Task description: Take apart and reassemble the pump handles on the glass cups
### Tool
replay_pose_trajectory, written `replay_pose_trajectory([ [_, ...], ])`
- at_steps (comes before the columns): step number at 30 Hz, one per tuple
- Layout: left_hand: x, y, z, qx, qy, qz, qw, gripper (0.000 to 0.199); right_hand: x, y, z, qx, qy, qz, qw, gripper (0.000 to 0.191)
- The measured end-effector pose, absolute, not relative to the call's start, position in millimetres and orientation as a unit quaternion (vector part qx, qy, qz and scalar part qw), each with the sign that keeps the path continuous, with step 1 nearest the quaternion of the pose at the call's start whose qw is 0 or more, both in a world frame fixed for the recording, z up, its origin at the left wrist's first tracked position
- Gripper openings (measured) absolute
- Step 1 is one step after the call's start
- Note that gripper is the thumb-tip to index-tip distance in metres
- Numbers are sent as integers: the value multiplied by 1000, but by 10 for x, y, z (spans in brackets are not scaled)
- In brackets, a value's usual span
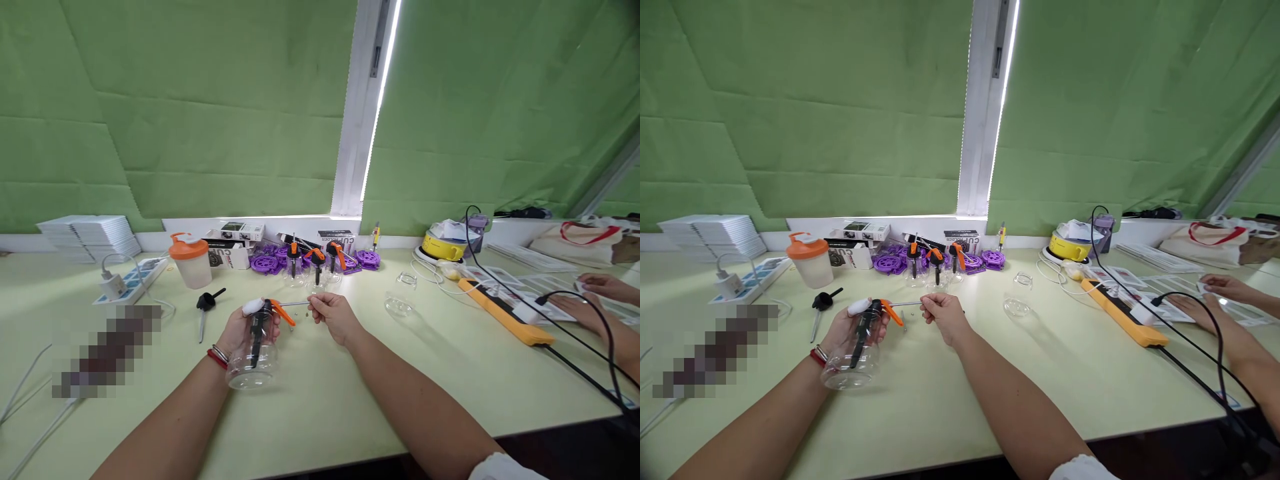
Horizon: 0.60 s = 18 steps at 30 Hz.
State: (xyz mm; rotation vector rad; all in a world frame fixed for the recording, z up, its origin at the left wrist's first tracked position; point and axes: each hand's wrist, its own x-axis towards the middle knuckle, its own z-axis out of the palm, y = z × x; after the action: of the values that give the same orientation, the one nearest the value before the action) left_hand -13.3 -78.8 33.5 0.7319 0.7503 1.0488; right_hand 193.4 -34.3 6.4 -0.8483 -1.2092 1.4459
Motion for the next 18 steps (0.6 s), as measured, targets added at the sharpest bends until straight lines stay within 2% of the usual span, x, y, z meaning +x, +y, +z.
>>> replay_pose_trajectory([
  [7, -144, -778, 355, 295, 354, 472, 752, 29, 1978, -256, 12, -408, -552, 508, 520, 14],
  [9, -143, -785, 367, 285, 348, 511, 733, 27, 2002, -253, -12, -463, -631, 422, 458, 6],
  [12, -128, -788, 379, 253, 345, 593, 682, 23, 1985, -296, -39, -500, -791, 222, 274, 14],
  [14, -119, -776, 380, 229, 349, 631, 654, 23, 1934, -335, -50, -490, -840, 138, 187, 16],
  [18, -113, -734, 381, 209, 355, 667, 621, 24, 1828, -364, -65, -496, -848, 108, 154, 17],
])
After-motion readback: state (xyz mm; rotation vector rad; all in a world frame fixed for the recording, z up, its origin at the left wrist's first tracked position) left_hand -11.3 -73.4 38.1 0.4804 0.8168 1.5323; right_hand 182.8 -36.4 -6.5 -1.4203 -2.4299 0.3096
